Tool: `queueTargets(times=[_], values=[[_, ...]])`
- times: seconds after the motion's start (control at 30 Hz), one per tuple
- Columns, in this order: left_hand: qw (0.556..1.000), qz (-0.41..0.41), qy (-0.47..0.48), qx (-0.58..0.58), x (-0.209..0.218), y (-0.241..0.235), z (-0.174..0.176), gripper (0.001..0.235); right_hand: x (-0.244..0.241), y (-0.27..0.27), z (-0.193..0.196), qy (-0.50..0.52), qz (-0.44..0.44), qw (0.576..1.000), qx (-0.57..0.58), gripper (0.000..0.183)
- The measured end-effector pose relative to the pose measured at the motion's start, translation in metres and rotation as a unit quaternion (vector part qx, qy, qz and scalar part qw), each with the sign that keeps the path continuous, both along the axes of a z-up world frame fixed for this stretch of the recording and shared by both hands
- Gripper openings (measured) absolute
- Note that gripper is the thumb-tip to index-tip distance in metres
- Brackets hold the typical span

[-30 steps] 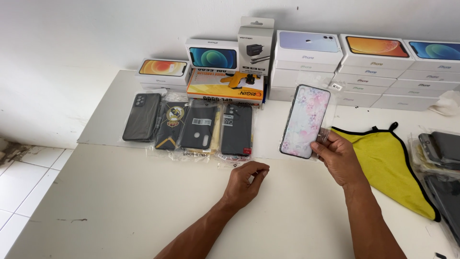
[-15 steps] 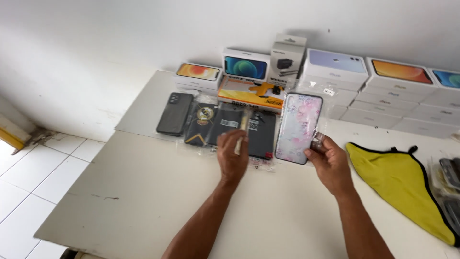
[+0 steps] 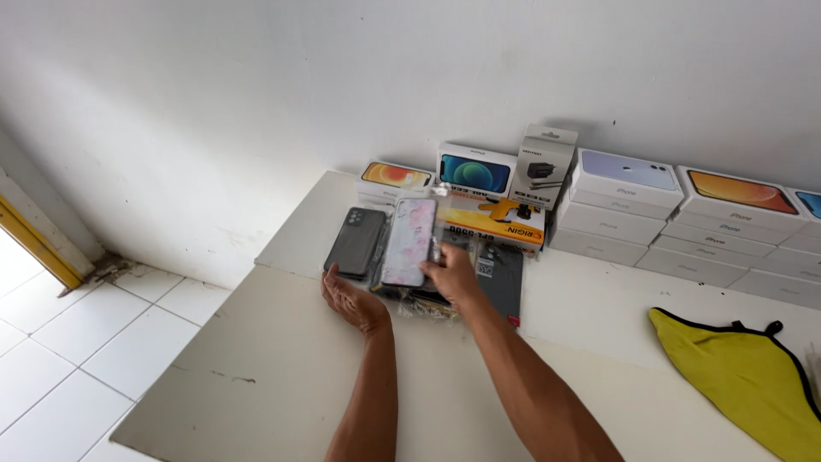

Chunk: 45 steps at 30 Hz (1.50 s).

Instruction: The person is cleaning individual phone cases with a yellow cloth and then carefully sliding them into clear plastic packaging sleeves.

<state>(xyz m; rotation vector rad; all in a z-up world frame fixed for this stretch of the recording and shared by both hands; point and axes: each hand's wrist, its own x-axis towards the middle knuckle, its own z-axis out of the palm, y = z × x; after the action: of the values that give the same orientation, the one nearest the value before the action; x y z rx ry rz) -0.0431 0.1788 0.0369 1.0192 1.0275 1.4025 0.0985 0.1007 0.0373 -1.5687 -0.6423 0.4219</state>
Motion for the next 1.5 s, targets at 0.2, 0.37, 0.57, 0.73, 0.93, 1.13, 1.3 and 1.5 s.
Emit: queueTargets(times=[0.2, 0.37, 0.57, 0.73, 0.93, 1.13, 1.3, 1.5], values=[[0.994, -0.062, 0.089, -0.017, 0.024, 0.014, -0.025, 0.049, 0.028, 0.047, -0.042, -0.105, -0.001, 0.986, -0.127, 0.034], [0.976, -0.066, 0.205, 0.014, 0.032, 0.016, -0.037, 0.060, -0.016, 0.040, -0.009, -0.196, -0.022, 0.951, -0.237, 0.044], [0.967, -0.077, 0.241, 0.025, 0.031, 0.020, -0.038, 0.052, -0.049, 0.016, 0.028, -0.318, 0.013, 0.910, -0.265, 0.046], [0.965, -0.086, 0.247, 0.018, 0.032, 0.015, -0.035, 0.050, -0.026, -0.053, 0.038, -0.394, -0.076, 0.897, -0.184, 0.036], [0.970, -0.068, 0.233, 0.029, 0.035, 0.017, -0.042, 0.048, 0.022, -0.123, -0.011, -0.176, -0.224, 0.935, -0.210, 0.062], [0.967, -0.066, 0.243, 0.039, 0.035, 0.020, -0.044, 0.048, 0.007, -0.107, -0.024, -0.088, -0.164, 0.950, -0.250, 0.072], [0.963, -0.051, 0.261, 0.035, 0.042, 0.028, -0.057, 0.045, 0.009, -0.105, -0.033, -0.108, -0.152, 0.945, -0.267, 0.076], [0.958, 0.015, 0.250, 0.138, 0.049, 0.051, -0.090, 0.043, 0.010, -0.122, -0.008, -0.053, -0.165, 0.961, -0.214, 0.092]])
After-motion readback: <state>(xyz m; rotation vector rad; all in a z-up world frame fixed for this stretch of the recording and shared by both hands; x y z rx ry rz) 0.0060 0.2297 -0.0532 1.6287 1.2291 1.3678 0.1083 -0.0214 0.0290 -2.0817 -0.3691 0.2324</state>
